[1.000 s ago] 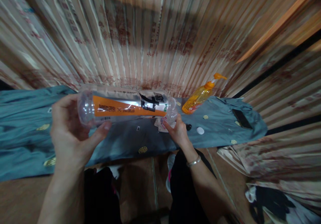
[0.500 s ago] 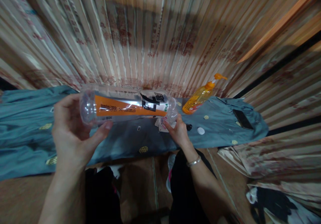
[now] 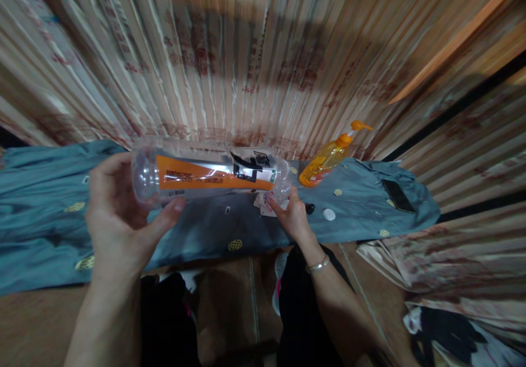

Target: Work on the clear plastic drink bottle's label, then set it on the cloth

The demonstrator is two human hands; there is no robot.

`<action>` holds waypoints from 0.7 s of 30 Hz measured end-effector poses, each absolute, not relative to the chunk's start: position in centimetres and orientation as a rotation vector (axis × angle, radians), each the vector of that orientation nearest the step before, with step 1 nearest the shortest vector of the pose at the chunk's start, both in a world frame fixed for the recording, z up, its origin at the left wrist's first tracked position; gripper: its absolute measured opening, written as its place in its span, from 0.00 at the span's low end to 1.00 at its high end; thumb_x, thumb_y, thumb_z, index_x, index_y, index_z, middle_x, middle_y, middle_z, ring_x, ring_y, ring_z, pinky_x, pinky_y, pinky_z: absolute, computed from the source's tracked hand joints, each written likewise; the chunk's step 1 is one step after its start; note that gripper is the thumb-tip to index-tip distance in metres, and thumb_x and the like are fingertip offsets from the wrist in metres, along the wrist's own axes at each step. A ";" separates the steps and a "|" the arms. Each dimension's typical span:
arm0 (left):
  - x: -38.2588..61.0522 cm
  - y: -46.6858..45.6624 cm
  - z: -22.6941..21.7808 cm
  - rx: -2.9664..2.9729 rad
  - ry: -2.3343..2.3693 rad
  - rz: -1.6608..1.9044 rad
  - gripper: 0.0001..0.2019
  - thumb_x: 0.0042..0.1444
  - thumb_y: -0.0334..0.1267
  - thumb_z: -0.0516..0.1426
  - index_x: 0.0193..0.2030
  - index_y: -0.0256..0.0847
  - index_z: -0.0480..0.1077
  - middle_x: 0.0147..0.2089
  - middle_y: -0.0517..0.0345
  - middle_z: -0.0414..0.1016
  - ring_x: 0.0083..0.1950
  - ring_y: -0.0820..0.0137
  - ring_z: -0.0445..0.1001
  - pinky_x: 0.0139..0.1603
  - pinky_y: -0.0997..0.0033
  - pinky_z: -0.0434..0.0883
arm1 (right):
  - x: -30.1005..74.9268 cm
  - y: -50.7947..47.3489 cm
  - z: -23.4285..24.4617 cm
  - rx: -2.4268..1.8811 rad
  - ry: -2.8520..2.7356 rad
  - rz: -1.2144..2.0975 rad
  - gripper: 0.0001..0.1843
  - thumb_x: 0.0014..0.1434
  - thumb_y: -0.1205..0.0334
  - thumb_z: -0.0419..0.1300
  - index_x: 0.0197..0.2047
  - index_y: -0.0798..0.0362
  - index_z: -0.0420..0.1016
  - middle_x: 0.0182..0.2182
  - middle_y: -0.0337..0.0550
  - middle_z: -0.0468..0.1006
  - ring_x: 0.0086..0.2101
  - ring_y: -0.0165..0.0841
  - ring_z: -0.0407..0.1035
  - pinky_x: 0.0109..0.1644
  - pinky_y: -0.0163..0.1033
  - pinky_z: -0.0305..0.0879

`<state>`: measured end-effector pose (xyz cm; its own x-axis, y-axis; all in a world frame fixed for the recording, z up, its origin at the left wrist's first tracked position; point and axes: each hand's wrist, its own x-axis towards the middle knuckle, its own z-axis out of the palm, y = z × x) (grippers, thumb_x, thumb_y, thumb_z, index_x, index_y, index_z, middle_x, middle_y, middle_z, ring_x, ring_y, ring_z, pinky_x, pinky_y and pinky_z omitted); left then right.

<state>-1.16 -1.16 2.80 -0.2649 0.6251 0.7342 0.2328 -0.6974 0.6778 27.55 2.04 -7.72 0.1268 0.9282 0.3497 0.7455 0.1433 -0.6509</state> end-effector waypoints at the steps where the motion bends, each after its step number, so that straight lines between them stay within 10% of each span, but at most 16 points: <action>1: -1.2 -1.2 2.8 1.710 1.066 2.045 0.40 0.28 0.37 0.75 0.53 0.47 0.71 0.51 0.55 0.74 0.50 0.69 0.76 0.31 0.77 0.78 | 27.5 2.0 -7.7 -1.639 -1.651 0.303 0.30 0.56 0.50 0.63 0.57 0.54 0.64 0.40 0.52 0.83 0.39 0.47 0.79 0.40 0.45 0.73; 11: -1.0 -1.3 3.0 1.708 1.129 2.033 0.38 0.29 0.41 0.75 0.53 0.45 0.71 0.50 0.55 0.74 0.49 0.67 0.76 0.39 0.67 0.81 | 27.5 2.0 -7.5 -1.644 -1.644 0.327 0.31 0.56 0.50 0.63 0.58 0.54 0.63 0.41 0.52 0.83 0.40 0.47 0.79 0.40 0.46 0.73; 21: -1.2 -1.4 2.9 1.727 1.074 2.030 0.41 0.29 0.37 0.75 0.55 0.46 0.70 0.53 0.55 0.75 0.52 0.68 0.75 0.33 0.77 0.78 | 27.4 1.9 -7.3 -1.650 -1.666 0.324 0.31 0.57 0.49 0.62 0.59 0.55 0.63 0.41 0.53 0.83 0.40 0.48 0.79 0.40 0.46 0.73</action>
<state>-1.16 -1.37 2.95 -0.2550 0.6284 0.7349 0.2541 -0.6897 0.6780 27.44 1.94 -7.34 0.1179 0.9371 0.3284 0.7455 0.1350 -0.6527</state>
